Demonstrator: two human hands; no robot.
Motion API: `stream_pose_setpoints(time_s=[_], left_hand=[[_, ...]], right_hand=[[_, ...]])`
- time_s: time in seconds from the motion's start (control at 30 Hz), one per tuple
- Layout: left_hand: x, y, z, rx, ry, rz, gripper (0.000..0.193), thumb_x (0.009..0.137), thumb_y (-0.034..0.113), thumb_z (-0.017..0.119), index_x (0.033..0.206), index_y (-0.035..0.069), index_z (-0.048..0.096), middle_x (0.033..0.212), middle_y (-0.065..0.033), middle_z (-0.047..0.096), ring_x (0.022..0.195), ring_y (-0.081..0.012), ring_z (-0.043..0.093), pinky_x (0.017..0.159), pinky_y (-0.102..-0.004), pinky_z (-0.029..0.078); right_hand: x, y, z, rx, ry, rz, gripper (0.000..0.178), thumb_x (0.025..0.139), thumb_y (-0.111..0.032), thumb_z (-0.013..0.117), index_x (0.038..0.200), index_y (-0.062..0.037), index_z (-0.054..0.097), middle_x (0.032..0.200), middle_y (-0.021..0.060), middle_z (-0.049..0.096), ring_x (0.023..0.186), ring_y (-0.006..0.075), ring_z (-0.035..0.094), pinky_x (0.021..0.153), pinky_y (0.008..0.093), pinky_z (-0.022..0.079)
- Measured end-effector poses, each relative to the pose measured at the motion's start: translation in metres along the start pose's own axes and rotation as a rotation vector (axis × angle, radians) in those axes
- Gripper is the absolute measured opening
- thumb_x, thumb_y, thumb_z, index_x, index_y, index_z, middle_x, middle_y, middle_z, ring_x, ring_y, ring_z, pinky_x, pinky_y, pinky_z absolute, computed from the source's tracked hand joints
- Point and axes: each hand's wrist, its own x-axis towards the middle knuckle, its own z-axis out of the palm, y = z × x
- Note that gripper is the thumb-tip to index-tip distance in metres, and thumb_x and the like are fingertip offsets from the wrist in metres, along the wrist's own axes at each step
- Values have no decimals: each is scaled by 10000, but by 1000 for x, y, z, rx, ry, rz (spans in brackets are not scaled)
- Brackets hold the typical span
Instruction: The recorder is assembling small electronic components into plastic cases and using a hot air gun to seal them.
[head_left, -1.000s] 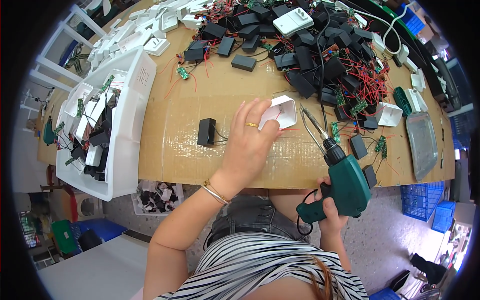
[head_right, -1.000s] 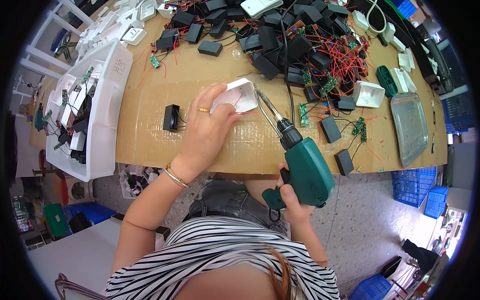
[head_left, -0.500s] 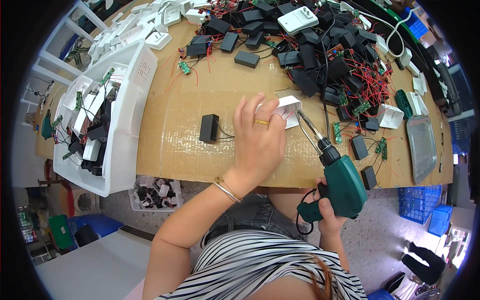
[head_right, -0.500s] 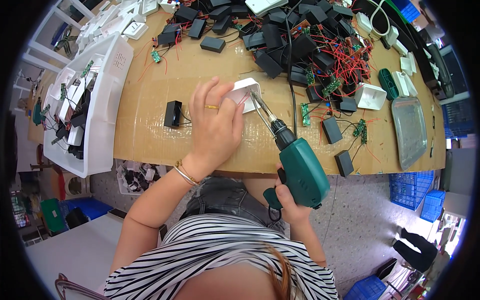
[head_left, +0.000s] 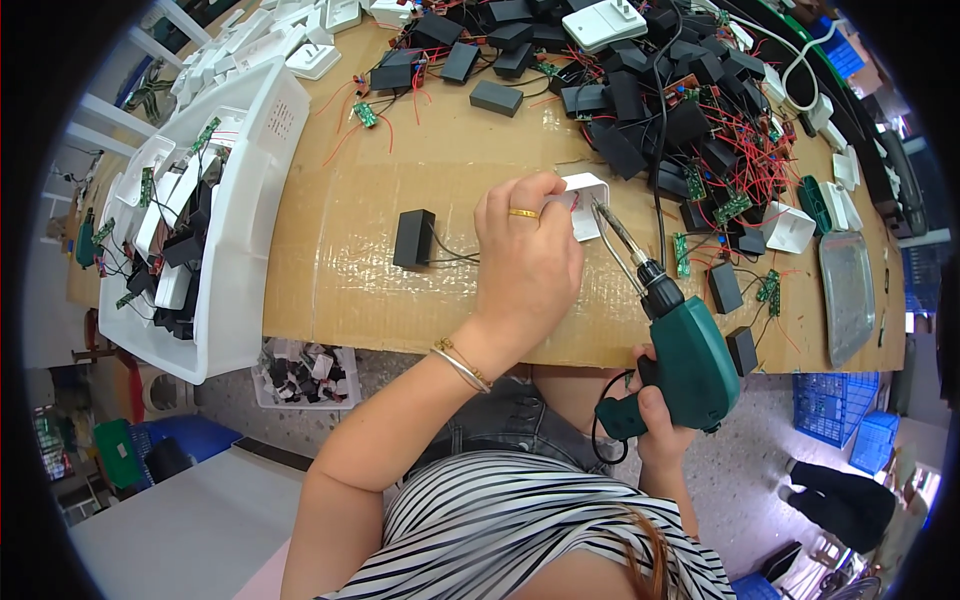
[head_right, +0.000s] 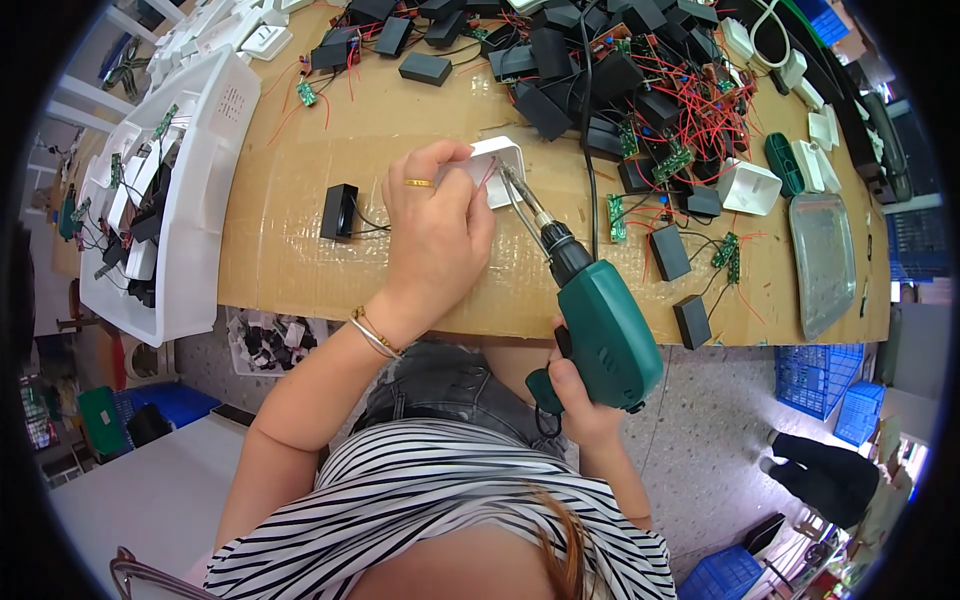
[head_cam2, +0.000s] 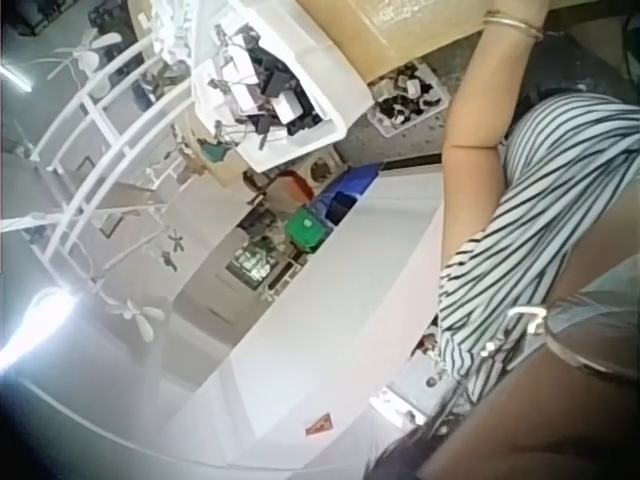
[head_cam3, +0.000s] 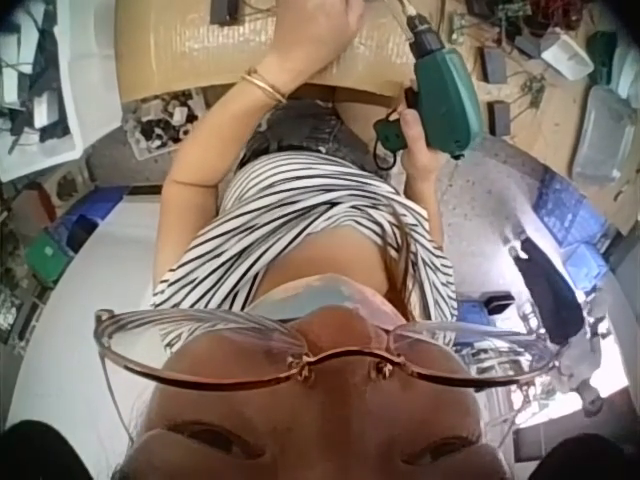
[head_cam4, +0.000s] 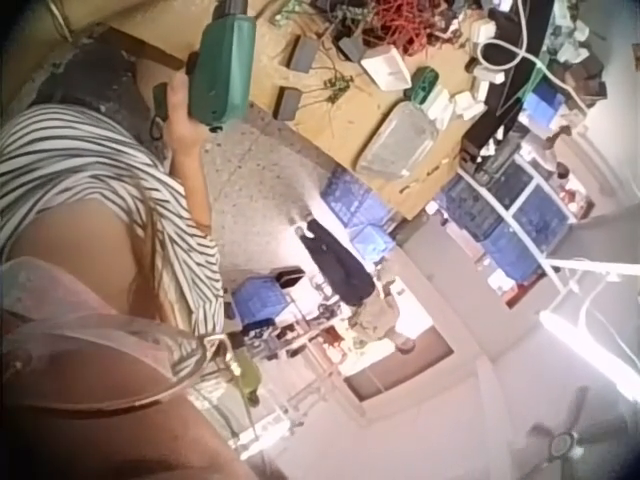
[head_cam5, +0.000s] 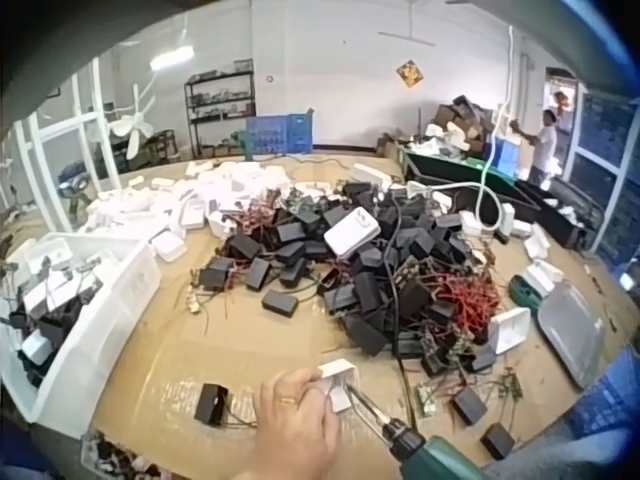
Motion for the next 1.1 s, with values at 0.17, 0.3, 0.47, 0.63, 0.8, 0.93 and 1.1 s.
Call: stream_pose_setpoints(time_s=[0.17,0.3,0.47,0.63,0.8,0.93,1.1], left_hand=[[1,0,0,18,9,-1,105,688,-1,573,790,-18,556,1024,-130,492,922,-308,429,802,-405,335],[1,0,-2,17,11,10,100,688,0,571,786,-16,556,1022,-131,495,924,-312,428,803,-408,335],[0,-2,0,-3,23,15,90,688,-4,569,776,-17,551,1025,-136,497,933,-318,428,816,-413,336],[1,-2,-1,-6,9,19,87,679,-12,568,761,-23,544,1030,-139,496,932,-320,429,817,-417,342],[1,-2,0,-3,15,22,95,669,-19,567,762,-22,550,1025,-137,495,928,-317,430,813,-415,346],[1,-2,-1,8,16,23,127,663,-23,567,791,-22,565,1018,-133,495,925,-314,431,810,-410,347],[1,-2,0,17,3,24,144,658,-23,568,801,-21,569,1023,-132,493,926,-310,429,811,-411,344]], right_hand=[[2,5,0,-81,68,4,450,744,-169,631,1109,41,473,1004,140,544,714,126,508,644,241,424],[2,4,1,-131,69,13,423,751,-152,624,1099,40,481,997,129,552,706,120,509,632,235,426],[4,4,3,-149,76,17,409,755,-144,620,1096,36,486,997,127,554,702,120,511,637,237,427],[4,1,3,-175,52,36,415,756,-143,619,1103,38,482,1004,128,554,697,115,507,635,240,424],[4,1,3,-199,59,35,429,757,-107,613,1130,42,465,1032,131,553,823,161,551,749,282,443],[6,-1,4,-202,42,36,443,755,-68,603,1154,46,448,1049,132,553,959,214,550,868,333,420],[8,-2,4,-211,27,29,418,755,-57,592,1139,48,462,1045,134,552,950,205,545,864,331,415]])
